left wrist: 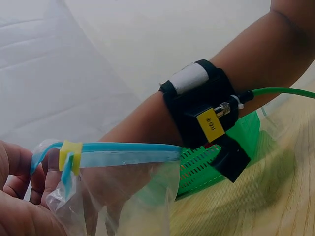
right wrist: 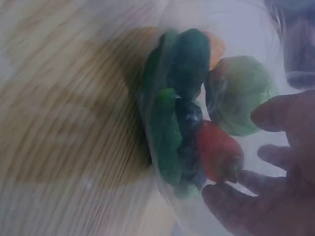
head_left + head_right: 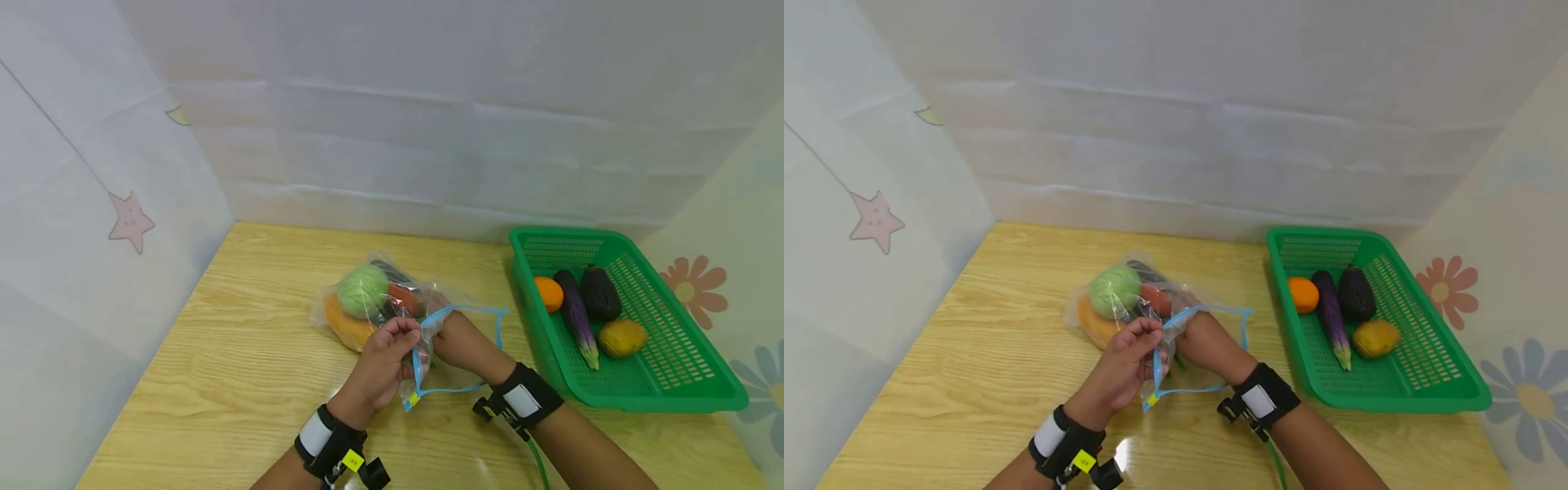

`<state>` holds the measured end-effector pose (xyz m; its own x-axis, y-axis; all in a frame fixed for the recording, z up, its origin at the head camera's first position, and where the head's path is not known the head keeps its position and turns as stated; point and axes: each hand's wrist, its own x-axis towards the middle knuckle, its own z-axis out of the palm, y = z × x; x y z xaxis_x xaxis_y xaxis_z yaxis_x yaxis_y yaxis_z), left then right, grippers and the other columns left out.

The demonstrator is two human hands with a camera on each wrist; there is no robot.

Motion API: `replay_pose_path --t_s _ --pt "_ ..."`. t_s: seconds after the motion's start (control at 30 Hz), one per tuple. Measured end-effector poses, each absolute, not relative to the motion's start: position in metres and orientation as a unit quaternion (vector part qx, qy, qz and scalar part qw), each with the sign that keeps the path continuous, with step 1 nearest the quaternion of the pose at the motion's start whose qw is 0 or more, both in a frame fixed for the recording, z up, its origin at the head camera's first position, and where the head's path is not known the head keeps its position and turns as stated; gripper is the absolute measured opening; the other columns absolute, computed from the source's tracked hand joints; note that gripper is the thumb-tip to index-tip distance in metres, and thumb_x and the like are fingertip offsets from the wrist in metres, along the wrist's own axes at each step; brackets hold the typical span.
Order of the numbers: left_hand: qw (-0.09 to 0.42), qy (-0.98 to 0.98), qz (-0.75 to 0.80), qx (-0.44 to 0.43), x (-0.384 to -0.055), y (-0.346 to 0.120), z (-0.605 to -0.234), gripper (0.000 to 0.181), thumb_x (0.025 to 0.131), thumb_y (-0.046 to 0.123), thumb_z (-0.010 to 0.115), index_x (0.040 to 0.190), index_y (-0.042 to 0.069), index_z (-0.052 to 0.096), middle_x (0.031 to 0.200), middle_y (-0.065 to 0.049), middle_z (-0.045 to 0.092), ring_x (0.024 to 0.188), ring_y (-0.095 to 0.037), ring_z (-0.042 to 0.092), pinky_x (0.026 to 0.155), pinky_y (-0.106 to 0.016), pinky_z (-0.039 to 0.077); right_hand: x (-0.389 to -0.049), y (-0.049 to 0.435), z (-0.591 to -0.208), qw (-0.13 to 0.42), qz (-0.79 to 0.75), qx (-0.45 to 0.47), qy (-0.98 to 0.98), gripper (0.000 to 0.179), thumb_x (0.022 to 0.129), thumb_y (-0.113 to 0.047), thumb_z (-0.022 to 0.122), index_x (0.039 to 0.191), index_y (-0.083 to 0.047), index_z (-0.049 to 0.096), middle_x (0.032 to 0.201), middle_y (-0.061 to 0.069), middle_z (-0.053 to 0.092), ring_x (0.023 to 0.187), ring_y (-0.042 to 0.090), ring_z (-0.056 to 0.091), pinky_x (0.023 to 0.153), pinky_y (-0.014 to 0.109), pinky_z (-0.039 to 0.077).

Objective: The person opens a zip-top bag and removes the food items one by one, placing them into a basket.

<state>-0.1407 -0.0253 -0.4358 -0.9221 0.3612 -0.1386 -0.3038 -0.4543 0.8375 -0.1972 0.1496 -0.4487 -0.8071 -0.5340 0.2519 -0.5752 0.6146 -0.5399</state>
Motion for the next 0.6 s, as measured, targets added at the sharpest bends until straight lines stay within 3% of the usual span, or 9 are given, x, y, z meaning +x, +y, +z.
replay_pose_path --t_s 0.17,0.27,0.33,0.4,0.5,0.53,0.6 --pt "0.189 0.486 0.853 0.032 -0.140 -0.025 -0.435 0.004 0.103 0.008 0.051 0.106 0.007 0.053 0.091 -0.002 0.054 0.072 -0.010 0.055 0.061 -0.024 0.056 -0.204 0.142 -0.451 0.070 0.278 0.342 -0.895 0.045 0.093 -0.003 0.067 0.136 0.001 0.054 0.127 0.016 0.058 0.111 0.028 0.058 0.098 0.048 0.047" --pt "0.185 0.486 0.853 0.042 -0.140 -0.025 -0.437 0.004 0.103 0.010 0.053 0.106 0.009 0.054 0.092 -0.001 0.054 0.074 -0.010 0.055 0.061 -0.024 0.056 -0.207 0.137 -0.454 0.093 0.250 0.362 -0.893 0.053 0.092 0.001 0.068 0.141 0.000 0.050 0.133 0.016 0.057 0.110 0.031 0.057 0.103 0.050 0.043" --pt "0.184 0.487 0.852 0.053 -0.141 -0.026 -0.438 0.003 0.103 0.011 0.053 0.106 0.010 0.055 0.092 0.000 0.054 0.075 -0.009 0.055 0.061 -0.024 0.056 -0.209 0.135 -0.456 0.103 0.249 0.359 -0.894 0.047 0.091 0.002 0.068 0.136 -0.001 0.054 0.126 0.015 0.059 0.105 0.030 0.057 0.099 0.048 0.046" --pt "0.184 0.486 0.852 0.057 -0.142 -0.026 -0.440 0.003 0.103 0.011 0.053 0.105 0.010 0.055 0.093 0.000 0.054 0.076 -0.009 0.054 0.061 -0.024 0.056 -0.209 0.134 -0.458 0.102 0.271 0.338 -0.895 0.037 0.091 0.002 0.068 0.127 -0.001 0.058 0.116 0.013 0.060 0.098 0.026 0.055 0.088 0.042 0.050" --pt "0.184 0.490 0.850 0.050 -0.142 -0.025 -0.441 0.003 0.103 0.011 0.053 0.106 0.009 0.055 0.093 0.000 0.053 0.075 -0.009 0.054 0.060 -0.023 0.055 -0.207 0.134 -0.459 0.103 0.285 0.320 -0.897 0.018 0.090 0.001 0.069 0.105 -0.002 0.060 0.100 0.010 0.057 0.091 0.022 0.053 0.075 0.036 0.051" --pt "0.185 0.491 0.850 0.043 -0.142 -0.025 -0.440 0.003 0.103 0.010 0.053 0.106 0.009 0.054 0.093 0.000 0.053 0.075 -0.010 0.054 0.060 -0.023 0.055 -0.206 0.135 -0.458 0.103 0.281 0.322 -0.898 0.016 0.090 0.001 0.069 0.103 -0.001 0.060 0.098 0.010 0.056 0.089 0.022 0.053 0.073 0.036 0.051" --pt "0.186 0.492 0.850 0.035 -0.143 -0.025 -0.440 0.004 0.104 0.008 0.051 0.106 0.008 0.054 0.090 -0.001 0.054 0.073 -0.010 0.054 0.060 -0.023 0.055 -0.205 0.136 -0.457 0.094 0.245 0.348 -0.900 0.021 0.091 -0.002 0.069 0.110 0.001 0.061 0.106 0.012 0.060 0.097 0.024 0.056 0.083 0.038 0.051"
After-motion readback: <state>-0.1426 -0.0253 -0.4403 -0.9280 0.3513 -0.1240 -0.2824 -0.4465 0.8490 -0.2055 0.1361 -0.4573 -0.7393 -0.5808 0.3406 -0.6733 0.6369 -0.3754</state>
